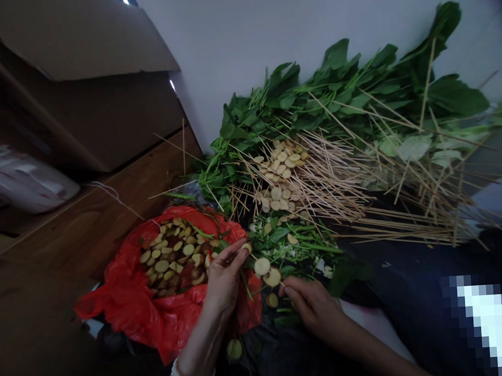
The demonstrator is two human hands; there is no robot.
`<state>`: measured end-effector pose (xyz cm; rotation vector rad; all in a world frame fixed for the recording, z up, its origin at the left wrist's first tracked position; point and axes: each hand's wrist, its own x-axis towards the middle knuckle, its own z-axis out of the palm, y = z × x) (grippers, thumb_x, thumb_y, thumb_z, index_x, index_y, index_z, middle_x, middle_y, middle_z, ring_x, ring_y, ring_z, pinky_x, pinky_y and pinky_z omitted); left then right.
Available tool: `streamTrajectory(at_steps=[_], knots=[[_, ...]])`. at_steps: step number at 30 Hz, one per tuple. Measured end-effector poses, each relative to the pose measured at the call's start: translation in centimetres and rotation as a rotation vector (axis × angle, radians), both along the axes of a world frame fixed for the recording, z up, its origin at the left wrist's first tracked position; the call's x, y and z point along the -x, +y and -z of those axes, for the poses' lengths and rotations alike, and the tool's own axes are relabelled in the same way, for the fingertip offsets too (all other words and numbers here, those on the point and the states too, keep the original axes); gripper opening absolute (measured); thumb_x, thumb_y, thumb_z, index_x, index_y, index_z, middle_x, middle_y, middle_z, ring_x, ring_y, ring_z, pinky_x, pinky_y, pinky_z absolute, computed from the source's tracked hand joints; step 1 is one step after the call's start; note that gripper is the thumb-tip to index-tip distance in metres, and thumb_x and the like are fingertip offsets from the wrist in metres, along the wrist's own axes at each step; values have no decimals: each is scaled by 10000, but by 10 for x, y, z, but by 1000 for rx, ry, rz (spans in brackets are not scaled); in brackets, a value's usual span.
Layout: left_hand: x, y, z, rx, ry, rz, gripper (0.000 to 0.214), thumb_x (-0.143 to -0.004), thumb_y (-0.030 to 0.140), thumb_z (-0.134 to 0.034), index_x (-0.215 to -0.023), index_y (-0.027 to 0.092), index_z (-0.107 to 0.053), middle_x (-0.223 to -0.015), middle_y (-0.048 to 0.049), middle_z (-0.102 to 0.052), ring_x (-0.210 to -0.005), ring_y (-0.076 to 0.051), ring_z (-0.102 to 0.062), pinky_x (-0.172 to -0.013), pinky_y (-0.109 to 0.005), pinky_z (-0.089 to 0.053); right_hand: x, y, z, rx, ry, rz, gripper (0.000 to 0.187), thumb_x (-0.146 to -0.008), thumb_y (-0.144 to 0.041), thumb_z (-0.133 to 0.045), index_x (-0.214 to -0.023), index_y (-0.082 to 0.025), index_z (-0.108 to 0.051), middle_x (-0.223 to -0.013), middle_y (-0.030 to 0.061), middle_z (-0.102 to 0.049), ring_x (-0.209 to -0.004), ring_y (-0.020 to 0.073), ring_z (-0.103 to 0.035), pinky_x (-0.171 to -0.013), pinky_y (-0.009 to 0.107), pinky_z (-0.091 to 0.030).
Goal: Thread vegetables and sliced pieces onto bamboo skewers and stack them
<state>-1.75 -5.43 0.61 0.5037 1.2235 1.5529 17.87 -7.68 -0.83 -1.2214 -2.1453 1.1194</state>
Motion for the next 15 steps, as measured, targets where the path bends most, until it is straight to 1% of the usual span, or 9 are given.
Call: streamTrajectory(at_steps=[2,4,6,9,10,12,15], knots=[[-2,-1,2,-19,17,-11,401,-587,207,-859,-966,150,-742,-808,-19,-737,-702,-81,-630,-693,-170,-480,1,0,-1,-8,2,5,310,-985,-314,-325,-857,-217,-590,-633,-37,-525,-584,123,-485,-586,237,-317],[-4,-1,3,-45,-26,11,434,-626,248,-839,-1036,178,-718,-815,-14,-733,-701,-88,-635,-690,-183,-487,0,0,0,-16,6,7,307,-986,-320,-326,-860,-219,-588,-626,-40,-522,-582,123,-486,-588,236,-318],[-7,-1,5,-53,-70,65,391,-717,334,-768,-1076,201,-695,-876,-30,-738,-751,-117,-657,-708,-217,-505,-1,0,1,-24,6,7,303,-986,-330,-332,-868,-224,-591,-629,-39,-527,-591,125,-493,-593,236,-321],[-12,0,5,-60,-85,139,343,-834,439,-620,-1074,201,-674,-998,-77,-740,-900,-176,-678,-795,-292,-522,-2,0,1,-23,-6,5,303,-987,-339,-339,-867,-228,-594,-643,-36,-542,-599,129,-499,-596,237,-322],[-13,0,5,-66,-87,148,347,-844,445,-604,-1072,192,-667,-1012,-88,-740,-924,-187,-679,-823,-310,-519,-2,0,1,-20,-8,0,303,-987,-338,-337,-870,-228,-594,-649,-35,-548,-600,129,-501,-596,238,-322],[-17,0,4,-79,-88,137,347,-830,442,-622,-1038,166,-661,-984,-97,-747,-911,-195,-687,-849,-327,-512,-1,-1,-1,-20,-4,-7,301,-989,-329,-331,-877,-226,-590,-665,-32,-566,-608,131,-514,-608,242,-327],[-25,1,4,-97,-45,56,315,-798,435,-651,-932,150,-653,-888,-80,-754,-828,-202,-702,-819,-340,-520,1,-3,-3,-43,21,-3,302,-990,-310,-320,-866,-220,-581,-704,-21,-601,-646,138,-555,-644,252,-341]])
